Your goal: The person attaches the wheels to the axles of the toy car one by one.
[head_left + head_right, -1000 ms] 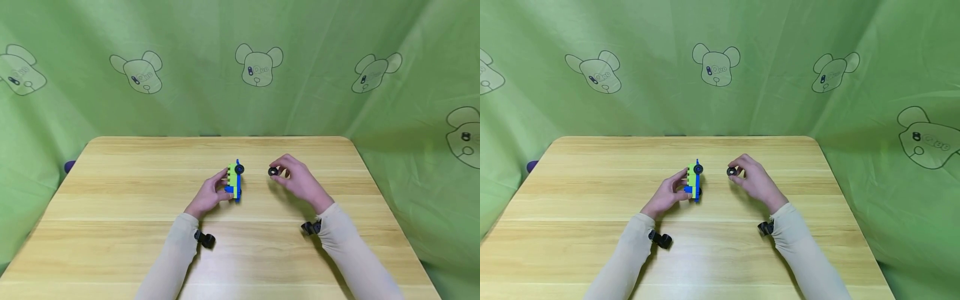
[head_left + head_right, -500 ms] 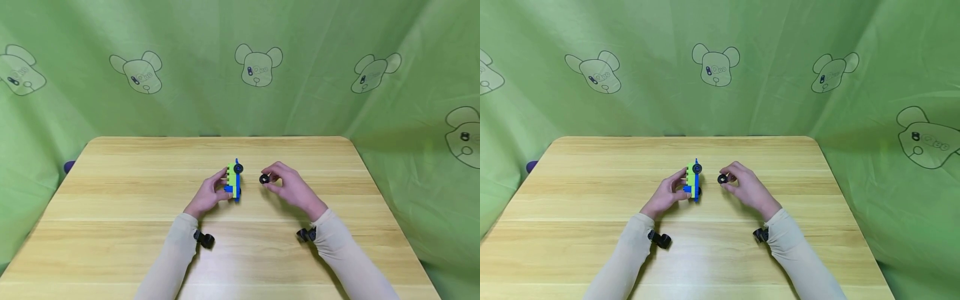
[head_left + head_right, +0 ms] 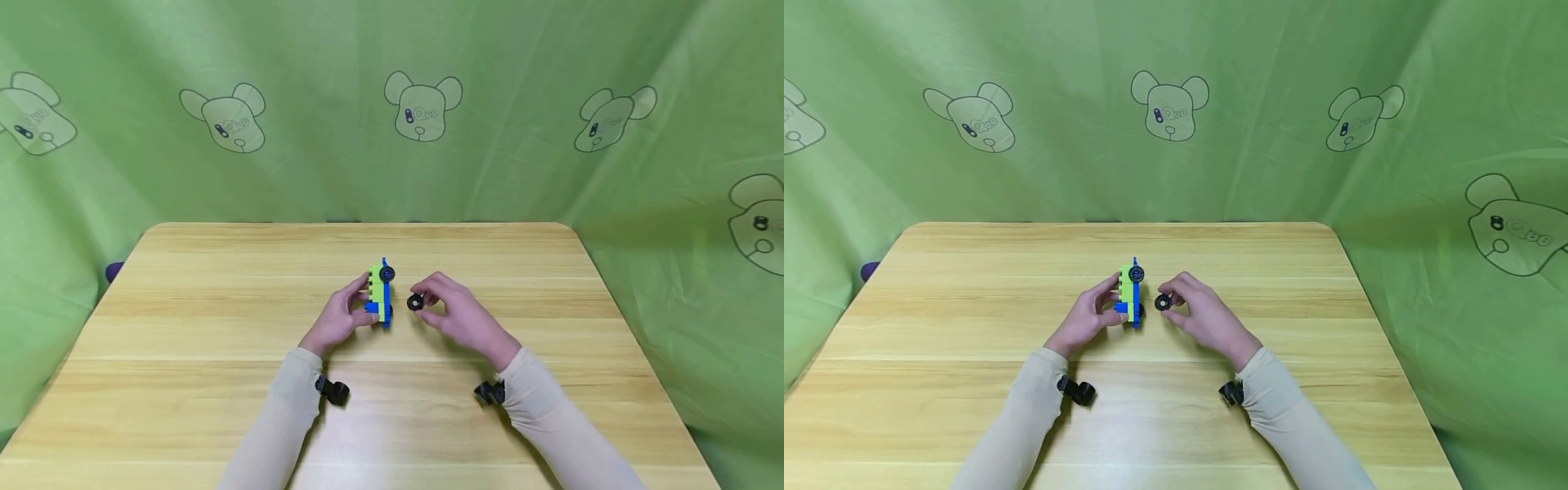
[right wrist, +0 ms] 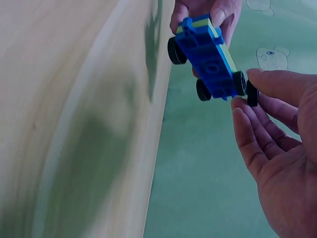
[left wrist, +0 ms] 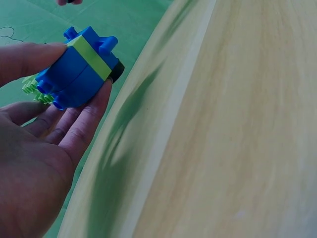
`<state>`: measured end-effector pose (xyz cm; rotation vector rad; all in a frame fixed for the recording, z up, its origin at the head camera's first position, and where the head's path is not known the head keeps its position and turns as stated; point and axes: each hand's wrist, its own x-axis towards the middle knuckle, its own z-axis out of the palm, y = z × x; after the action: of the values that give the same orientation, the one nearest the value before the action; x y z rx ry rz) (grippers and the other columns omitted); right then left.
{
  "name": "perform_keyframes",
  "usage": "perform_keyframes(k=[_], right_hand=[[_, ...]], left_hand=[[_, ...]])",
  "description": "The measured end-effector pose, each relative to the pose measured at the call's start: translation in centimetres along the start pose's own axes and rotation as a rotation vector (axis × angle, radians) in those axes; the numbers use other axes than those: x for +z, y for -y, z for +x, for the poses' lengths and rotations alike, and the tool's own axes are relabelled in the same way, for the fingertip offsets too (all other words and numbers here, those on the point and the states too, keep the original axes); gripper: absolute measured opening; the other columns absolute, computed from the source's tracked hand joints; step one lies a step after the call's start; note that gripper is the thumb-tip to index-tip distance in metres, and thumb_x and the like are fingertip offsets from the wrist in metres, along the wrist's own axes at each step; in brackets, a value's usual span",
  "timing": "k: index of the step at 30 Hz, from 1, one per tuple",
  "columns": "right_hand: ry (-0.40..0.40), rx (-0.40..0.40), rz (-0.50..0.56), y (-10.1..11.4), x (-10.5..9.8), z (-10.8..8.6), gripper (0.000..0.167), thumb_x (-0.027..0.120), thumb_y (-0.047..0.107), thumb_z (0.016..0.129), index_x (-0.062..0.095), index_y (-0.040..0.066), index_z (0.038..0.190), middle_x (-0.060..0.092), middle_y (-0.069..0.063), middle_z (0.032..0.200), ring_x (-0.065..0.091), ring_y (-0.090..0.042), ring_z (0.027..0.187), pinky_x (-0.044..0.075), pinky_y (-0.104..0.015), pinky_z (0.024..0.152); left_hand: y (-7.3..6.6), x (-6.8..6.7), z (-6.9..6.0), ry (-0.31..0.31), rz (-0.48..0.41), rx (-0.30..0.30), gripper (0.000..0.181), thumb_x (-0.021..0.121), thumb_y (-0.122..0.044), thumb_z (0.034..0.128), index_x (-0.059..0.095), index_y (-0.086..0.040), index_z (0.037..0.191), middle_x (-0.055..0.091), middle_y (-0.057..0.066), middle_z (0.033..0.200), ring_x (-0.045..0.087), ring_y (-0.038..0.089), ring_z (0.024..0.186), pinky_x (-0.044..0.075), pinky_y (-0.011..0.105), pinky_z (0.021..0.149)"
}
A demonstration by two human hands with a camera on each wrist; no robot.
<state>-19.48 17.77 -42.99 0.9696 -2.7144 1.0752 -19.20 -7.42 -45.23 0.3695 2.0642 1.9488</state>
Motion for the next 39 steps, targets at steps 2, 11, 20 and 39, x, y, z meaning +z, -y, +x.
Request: perform_keyframes(k=[2,11,20,39], right_hand=[[0.007,0.003,0.004,0.1,0.2,0.0,0.038,0.077,0.003,0.083,0.064,0.005,0.118,0.060,-0.001,0.108,0.061,-0.016,0.094,0.054,-0.035,0.084],[0.047,-0.012,0.016,0.5,1.1,0.0,0.038,0.076,0.004,0.084,0.064,0.007,0.120,0.058,0.000,0.112,0.060,-0.016,0.095,0.055,-0.035,0.084],[0.072,0.005,0.017,0.9,2.3,0.2,0.038,0.077,0.003,0.083,0.064,0.005,0.119,0.058,0.002,0.110,0.059,-0.014,0.096,0.053,-0.032,0.086],[0.071,-0.011,-0.004,1.0,3.4,0.6,0.036,0.078,0.008,0.084,0.064,0.011,0.116,0.054,0.007,0.111,0.058,-0.012,0.097,0.054,-0.034,0.086]], left_hand=[[0.0,0.0,0.0,0.000,0.001,-0.002,0.086,0.068,0.013,0.0797,0.023,0.002,0.153,0.038,0.023,0.145,0.046,0.037,0.123,0.048,0.032,0.097],[0.1,0.0,0.0,0.007,-0.005,-0.001,0.085,0.067,0.012,0.0811,0.024,0.002,0.153,0.038,0.023,0.146,0.045,0.036,0.124,0.048,0.034,0.098],[0.5,0.1,0.0,0.016,-0.028,0.016,0.084,0.067,0.013,0.0813,0.023,0.003,0.153,0.039,0.025,0.145,0.048,0.039,0.121,0.050,0.031,0.094],[0.9,0.3,0.2,0.031,-0.008,0.020,0.084,0.068,0.010,0.0823,0.023,0.001,0.153,0.042,0.021,0.142,0.052,0.038,0.117,0.050,0.035,0.094]])
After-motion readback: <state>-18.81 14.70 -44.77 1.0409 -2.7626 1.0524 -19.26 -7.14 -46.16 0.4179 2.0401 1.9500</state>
